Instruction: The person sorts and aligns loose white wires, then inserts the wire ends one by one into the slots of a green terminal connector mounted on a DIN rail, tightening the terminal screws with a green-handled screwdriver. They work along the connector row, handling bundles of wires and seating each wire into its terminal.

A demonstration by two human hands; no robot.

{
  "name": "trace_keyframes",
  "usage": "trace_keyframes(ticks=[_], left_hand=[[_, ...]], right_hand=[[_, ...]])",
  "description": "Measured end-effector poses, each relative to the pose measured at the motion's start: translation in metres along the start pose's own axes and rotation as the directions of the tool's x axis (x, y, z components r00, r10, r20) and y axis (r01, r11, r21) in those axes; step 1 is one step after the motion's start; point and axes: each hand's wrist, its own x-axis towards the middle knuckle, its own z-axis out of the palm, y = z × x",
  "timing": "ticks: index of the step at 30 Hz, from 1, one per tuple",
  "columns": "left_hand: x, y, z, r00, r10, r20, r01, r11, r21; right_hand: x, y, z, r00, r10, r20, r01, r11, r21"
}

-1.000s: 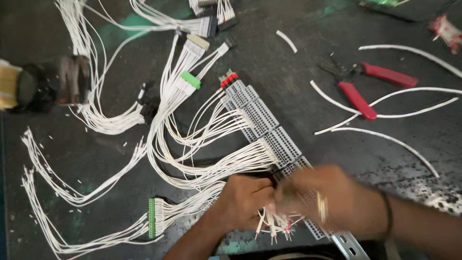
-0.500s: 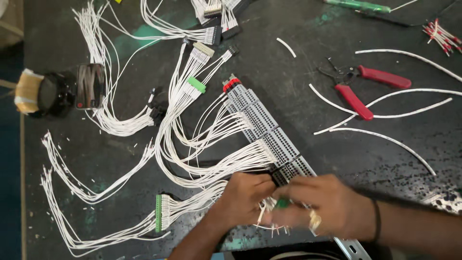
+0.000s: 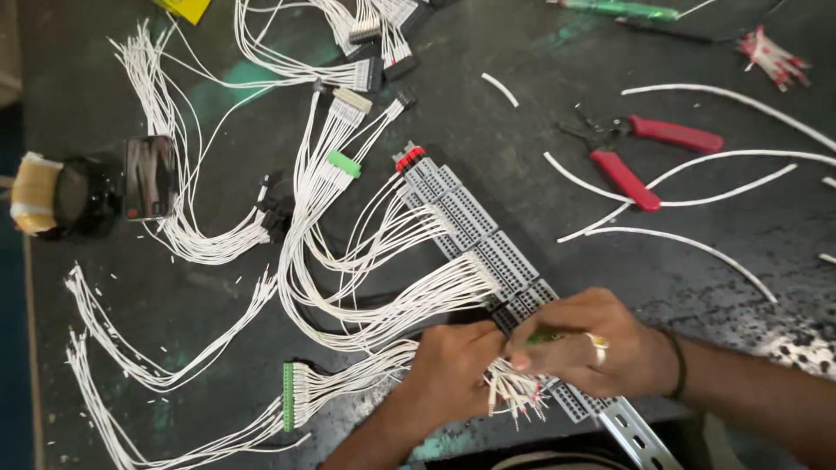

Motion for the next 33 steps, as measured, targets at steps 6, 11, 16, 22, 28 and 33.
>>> trace_keyframes(ticks=[6,11,16,22,28,33], left_hand=[[-0.006,0.01,-0.004,0.998,-0.04,0.056,0.035,0.995,0.097],[-0.026,0.004,-0.025,0.946,-0.198,-0.258,-0.016,0.764,-0.646],[-0.028,-0.013,-0.03,0.955,-0.232,-0.183,0.112,0.858,-0.501],[-0.005,-0.016,-0.035,0.983,-0.005,-0.186,-0.023,0.989,-0.148],[-0.004,-0.006,-0.035,0.978,0.021,-0.21,-0.041,0.995,-0.089],[-0.006,-0.003,-0.035,0.961,0.033,-0.276,-0.035,0.999,-0.004]], right_hand=[[0.051,-0.063,-0.015,0.994,-0.106,0.033,0.108,0.992,-0.072],[0.066,-0.063,-0.03,0.856,0.303,-0.419,-0.294,0.952,0.086],[0.05,0.014,-0.019,0.993,0.093,0.067,-0.084,0.988,-0.129],[0.026,0.037,-0.018,0.982,0.086,0.168,-0.07,0.993,-0.1],[0.043,0.019,-0.014,0.983,0.073,0.169,-0.061,0.995,-0.076],[0.045,0.014,-0.016,0.967,0.104,0.231,-0.128,0.988,0.091]])
